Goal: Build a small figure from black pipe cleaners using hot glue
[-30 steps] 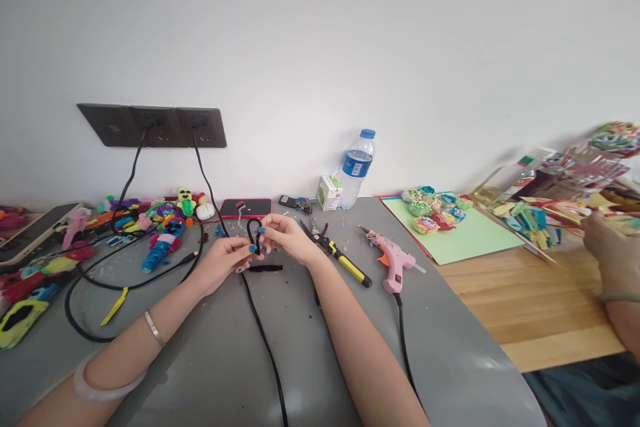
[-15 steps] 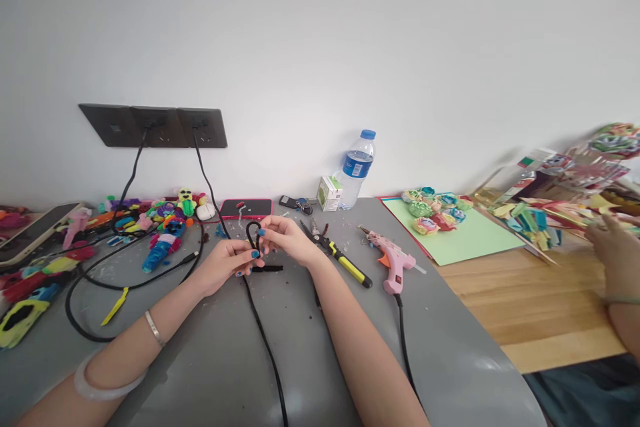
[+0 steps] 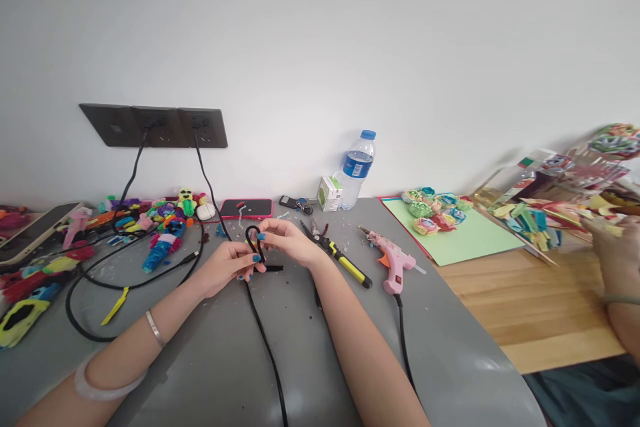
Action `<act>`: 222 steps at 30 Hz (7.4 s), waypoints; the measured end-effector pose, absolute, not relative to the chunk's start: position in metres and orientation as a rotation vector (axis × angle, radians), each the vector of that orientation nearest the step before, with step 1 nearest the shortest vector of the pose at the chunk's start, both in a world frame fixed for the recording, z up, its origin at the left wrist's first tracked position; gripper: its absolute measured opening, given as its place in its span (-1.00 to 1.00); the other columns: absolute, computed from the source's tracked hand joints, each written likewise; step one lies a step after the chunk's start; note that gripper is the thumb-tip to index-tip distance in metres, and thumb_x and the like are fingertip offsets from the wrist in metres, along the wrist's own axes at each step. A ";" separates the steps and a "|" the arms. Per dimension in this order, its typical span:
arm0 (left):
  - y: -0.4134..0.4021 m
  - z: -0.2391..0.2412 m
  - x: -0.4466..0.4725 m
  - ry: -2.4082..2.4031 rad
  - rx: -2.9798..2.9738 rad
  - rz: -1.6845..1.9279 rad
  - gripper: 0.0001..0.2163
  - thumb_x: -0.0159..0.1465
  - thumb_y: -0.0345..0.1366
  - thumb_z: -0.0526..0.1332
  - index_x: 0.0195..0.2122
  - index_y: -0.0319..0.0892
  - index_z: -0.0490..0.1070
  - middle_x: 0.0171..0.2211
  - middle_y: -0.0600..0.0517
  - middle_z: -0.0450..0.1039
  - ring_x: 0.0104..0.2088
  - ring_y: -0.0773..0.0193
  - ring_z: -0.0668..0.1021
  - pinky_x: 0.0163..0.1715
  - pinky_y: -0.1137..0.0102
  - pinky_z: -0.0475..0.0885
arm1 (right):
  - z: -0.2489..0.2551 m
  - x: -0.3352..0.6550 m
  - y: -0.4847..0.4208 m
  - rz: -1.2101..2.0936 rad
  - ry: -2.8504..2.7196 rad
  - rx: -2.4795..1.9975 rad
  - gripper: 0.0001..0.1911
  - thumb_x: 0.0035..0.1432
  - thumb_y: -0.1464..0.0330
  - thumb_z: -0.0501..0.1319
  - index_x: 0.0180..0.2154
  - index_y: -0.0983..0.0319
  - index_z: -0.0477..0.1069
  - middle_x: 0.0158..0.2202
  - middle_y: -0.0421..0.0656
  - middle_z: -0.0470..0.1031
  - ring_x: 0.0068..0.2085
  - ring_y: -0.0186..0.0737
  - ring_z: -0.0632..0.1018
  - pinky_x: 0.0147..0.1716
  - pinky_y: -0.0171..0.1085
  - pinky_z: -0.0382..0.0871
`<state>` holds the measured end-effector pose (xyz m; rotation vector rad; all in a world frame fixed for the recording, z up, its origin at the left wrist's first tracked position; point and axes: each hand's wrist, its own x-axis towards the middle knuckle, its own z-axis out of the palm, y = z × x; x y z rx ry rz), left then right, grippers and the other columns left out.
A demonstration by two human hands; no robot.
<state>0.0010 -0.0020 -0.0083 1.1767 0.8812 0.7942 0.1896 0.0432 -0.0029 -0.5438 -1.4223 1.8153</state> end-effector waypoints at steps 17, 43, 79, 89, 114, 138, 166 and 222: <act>-0.007 -0.004 0.004 0.875 1.166 0.747 -0.60 0.05 0.01 0.46 -0.45 -0.30 0.54 -0.32 -0.25 0.68 -0.60 0.39 0.47 -0.59 0.46 0.18 | -0.001 0.189 0.042 1.741 -1.526 -0.487 -0.70 0.10 0.18 0.44 -0.36 0.25 0.48 -0.23 -0.17 0.46 -0.25 -0.29 0.46 -0.23 -0.29 0.32; -0.009 -0.002 0.008 0.881 1.116 0.755 -0.55 0.00 0.03 0.49 -0.33 -0.30 0.56 -0.30 -0.22 0.67 -0.52 0.32 0.54 -0.53 0.44 0.28 | 0.000 0.185 0.040 1.698 -1.542 -0.484 -0.71 0.12 0.17 0.42 -0.35 0.24 0.45 -0.29 -0.18 0.41 -0.34 -0.33 0.41 -0.36 -0.34 0.30; -0.009 0.006 0.000 0.819 1.379 0.579 -0.68 0.17 -0.04 0.37 -0.38 -0.24 0.45 -0.39 -0.08 0.60 -0.51 0.34 0.51 -0.57 0.48 0.31 | -0.002 0.190 0.042 1.935 -1.285 -0.523 -0.72 -0.03 0.31 0.53 -0.30 0.27 0.54 -0.39 -0.17 0.65 -0.38 -0.33 0.61 -0.31 -0.35 0.46; -0.010 0.003 0.003 0.757 1.204 0.688 -0.67 0.22 -0.04 0.37 -0.18 -0.22 0.56 -0.15 -0.15 0.59 -0.27 0.25 0.58 -0.41 0.45 0.45 | 0.001 0.189 0.042 1.880 -1.252 -0.479 -0.73 0.01 0.30 0.51 -0.27 0.23 0.54 -0.37 -0.17 0.62 -0.41 -0.35 0.55 -0.37 -0.35 0.46; -0.004 0.001 0.003 0.891 0.997 0.939 -0.62 -0.03 -0.08 0.53 -0.35 -0.28 0.59 -0.49 -0.03 0.57 -0.49 0.37 0.45 -0.42 0.43 0.35 | 0.000 0.187 0.044 1.716 -1.202 -0.490 -0.77 0.04 0.25 0.49 -0.27 0.17 0.57 -0.36 -0.19 0.63 -0.29 -0.29 0.59 -0.17 -0.29 0.46; 0.009 -0.012 -0.006 1.050 1.161 1.145 -0.59 -0.02 -0.02 0.45 -0.29 -0.23 0.51 -0.37 -0.14 0.69 -0.45 0.23 0.58 -0.47 0.42 0.37 | 0.045 0.228 -0.045 0.403 -2.038 -2.522 -0.37 0.23 0.17 0.24 0.19 0.44 0.26 0.13 0.34 0.32 0.14 0.39 0.41 -0.12 0.02 0.38; 0.002 -0.008 -0.004 0.971 1.414 1.124 -0.65 0.09 -0.02 0.39 -0.27 -0.20 0.48 -0.37 -0.11 0.68 -0.38 0.18 0.63 -0.41 0.40 0.42 | 0.040 0.226 -0.081 2.351 -0.906 -0.777 -0.63 -0.14 0.23 0.21 -0.22 0.20 0.33 -0.32 -0.15 0.34 -0.37 -0.23 0.35 -0.23 -0.19 0.33; 0.002 -0.014 -0.005 1.214 2.154 0.911 -0.87 0.29 -0.39 0.14 -0.26 -0.12 0.49 -0.29 -0.02 0.58 -0.25 0.14 0.58 -0.25 0.34 0.38 | 0.034 0.195 0.019 0.959 -2.303 -1.141 -0.78 0.09 0.52 0.23 -0.21 0.24 0.55 -0.20 -0.08 0.58 -0.15 -0.09 0.53 -0.09 -0.13 0.37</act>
